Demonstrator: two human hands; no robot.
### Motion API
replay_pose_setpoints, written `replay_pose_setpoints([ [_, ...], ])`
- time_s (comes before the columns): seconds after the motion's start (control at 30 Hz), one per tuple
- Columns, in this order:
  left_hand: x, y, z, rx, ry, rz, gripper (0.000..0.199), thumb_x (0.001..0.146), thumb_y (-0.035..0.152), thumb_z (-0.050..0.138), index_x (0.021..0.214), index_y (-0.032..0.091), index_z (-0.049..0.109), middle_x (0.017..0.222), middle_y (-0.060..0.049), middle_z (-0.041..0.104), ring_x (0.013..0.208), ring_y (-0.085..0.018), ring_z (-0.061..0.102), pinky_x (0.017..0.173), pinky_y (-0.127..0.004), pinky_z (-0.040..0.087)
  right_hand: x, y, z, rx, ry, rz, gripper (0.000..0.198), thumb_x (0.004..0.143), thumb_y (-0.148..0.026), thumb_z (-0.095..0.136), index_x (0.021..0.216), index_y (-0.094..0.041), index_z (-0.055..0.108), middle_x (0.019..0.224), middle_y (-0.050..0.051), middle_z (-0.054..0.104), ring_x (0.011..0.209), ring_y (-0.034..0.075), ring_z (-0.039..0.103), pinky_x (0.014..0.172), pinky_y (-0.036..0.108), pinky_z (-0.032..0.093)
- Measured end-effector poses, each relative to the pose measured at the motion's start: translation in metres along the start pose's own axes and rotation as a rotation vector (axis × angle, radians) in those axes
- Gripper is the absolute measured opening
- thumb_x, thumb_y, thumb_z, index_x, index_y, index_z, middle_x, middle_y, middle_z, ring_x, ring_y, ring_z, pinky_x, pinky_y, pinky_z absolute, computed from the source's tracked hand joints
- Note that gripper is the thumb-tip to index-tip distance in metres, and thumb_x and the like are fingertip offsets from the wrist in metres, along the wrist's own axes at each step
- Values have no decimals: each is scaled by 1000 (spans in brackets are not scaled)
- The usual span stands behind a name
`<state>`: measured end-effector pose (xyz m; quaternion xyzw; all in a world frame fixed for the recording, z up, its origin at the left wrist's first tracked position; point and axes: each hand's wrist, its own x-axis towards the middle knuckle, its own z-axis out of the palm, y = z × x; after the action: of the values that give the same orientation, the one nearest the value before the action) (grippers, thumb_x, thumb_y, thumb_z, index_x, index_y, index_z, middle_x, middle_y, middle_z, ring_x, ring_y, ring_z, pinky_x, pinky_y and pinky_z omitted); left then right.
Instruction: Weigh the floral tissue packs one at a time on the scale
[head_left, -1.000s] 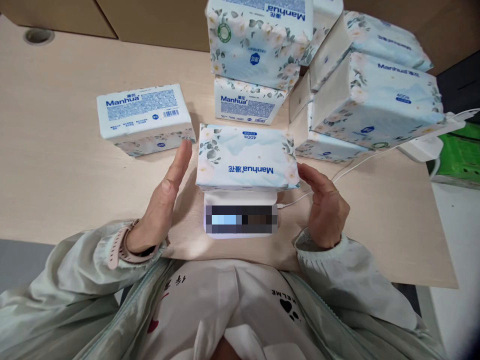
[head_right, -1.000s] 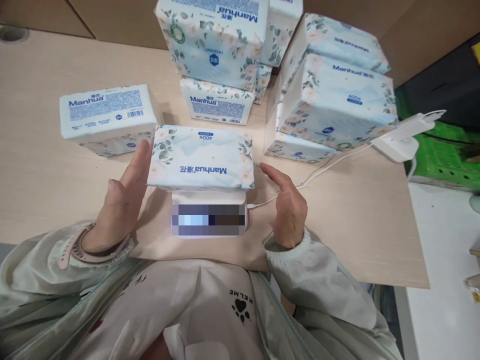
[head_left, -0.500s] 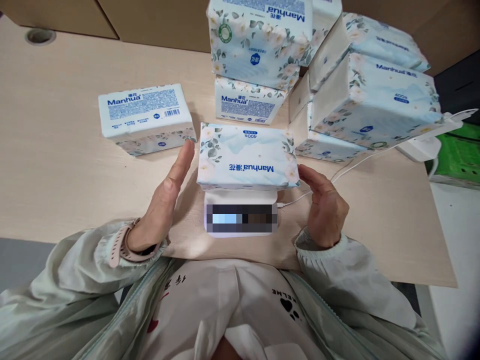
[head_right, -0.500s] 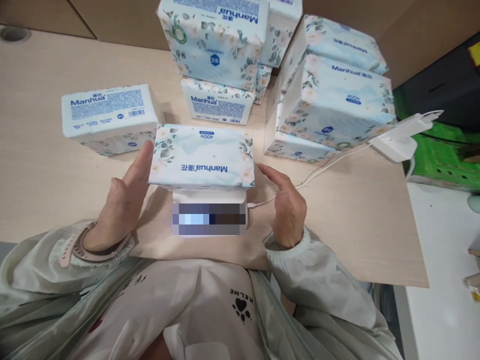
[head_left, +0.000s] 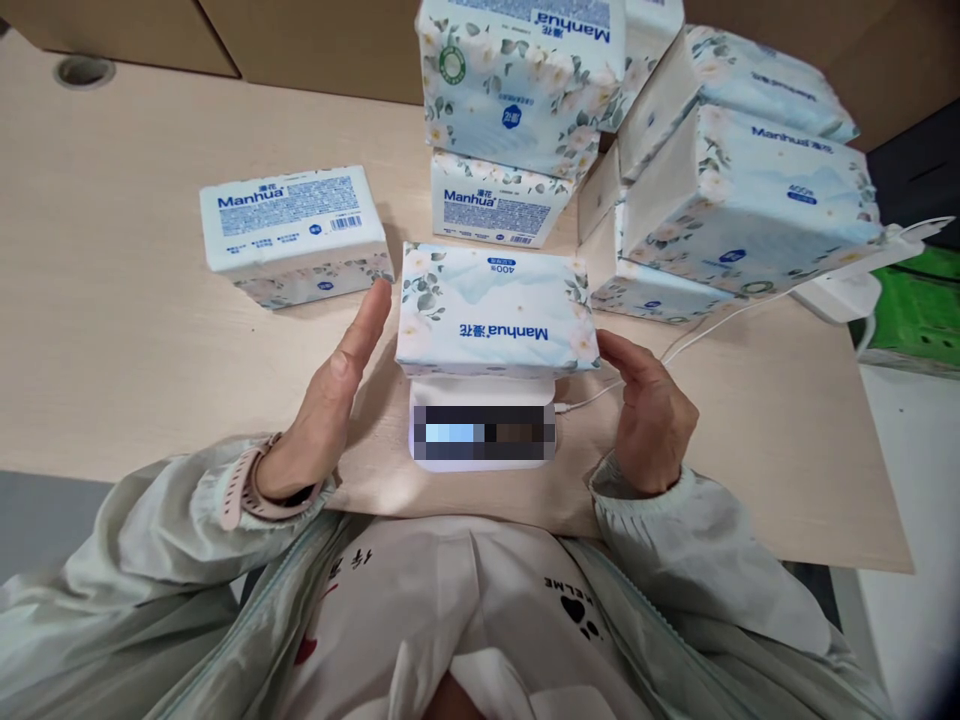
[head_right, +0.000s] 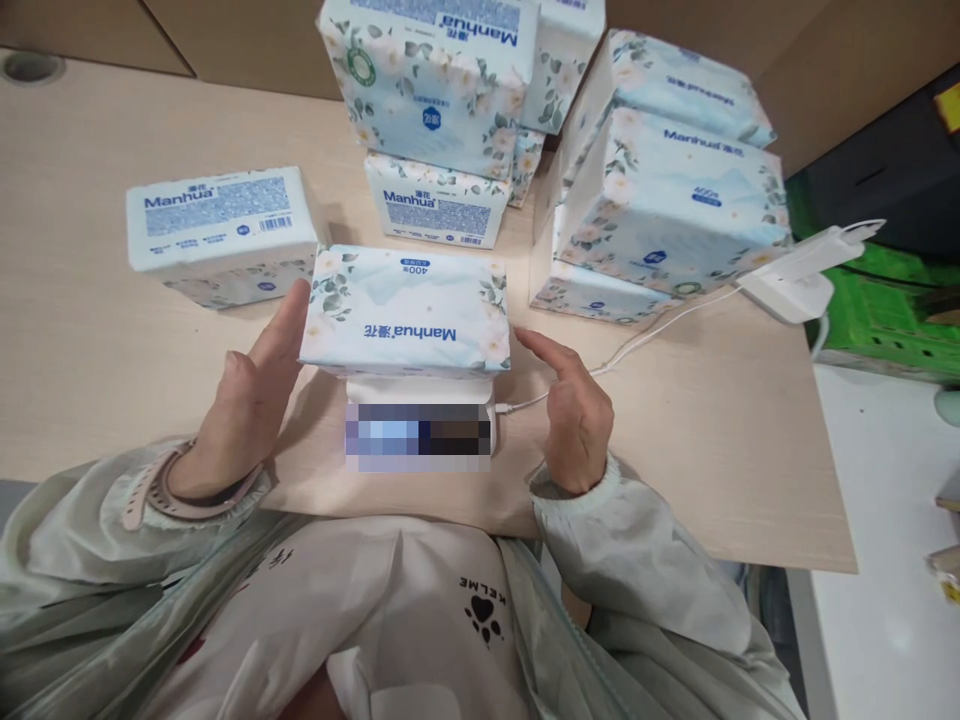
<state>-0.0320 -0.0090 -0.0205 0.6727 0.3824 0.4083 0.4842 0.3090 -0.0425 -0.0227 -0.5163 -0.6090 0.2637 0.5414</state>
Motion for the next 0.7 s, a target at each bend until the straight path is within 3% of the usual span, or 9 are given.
replay_pose_setpoints([
  [0.7,0,4,4,-25,37,-21,70,114,75,24,179,49,30,189,14,21,180,-32,12,151,-59,9,-1,0,-1,-16,4,-36,52,115,-55,44,142,-29,80,143,7,81,139,34,74,121,56,59],
])
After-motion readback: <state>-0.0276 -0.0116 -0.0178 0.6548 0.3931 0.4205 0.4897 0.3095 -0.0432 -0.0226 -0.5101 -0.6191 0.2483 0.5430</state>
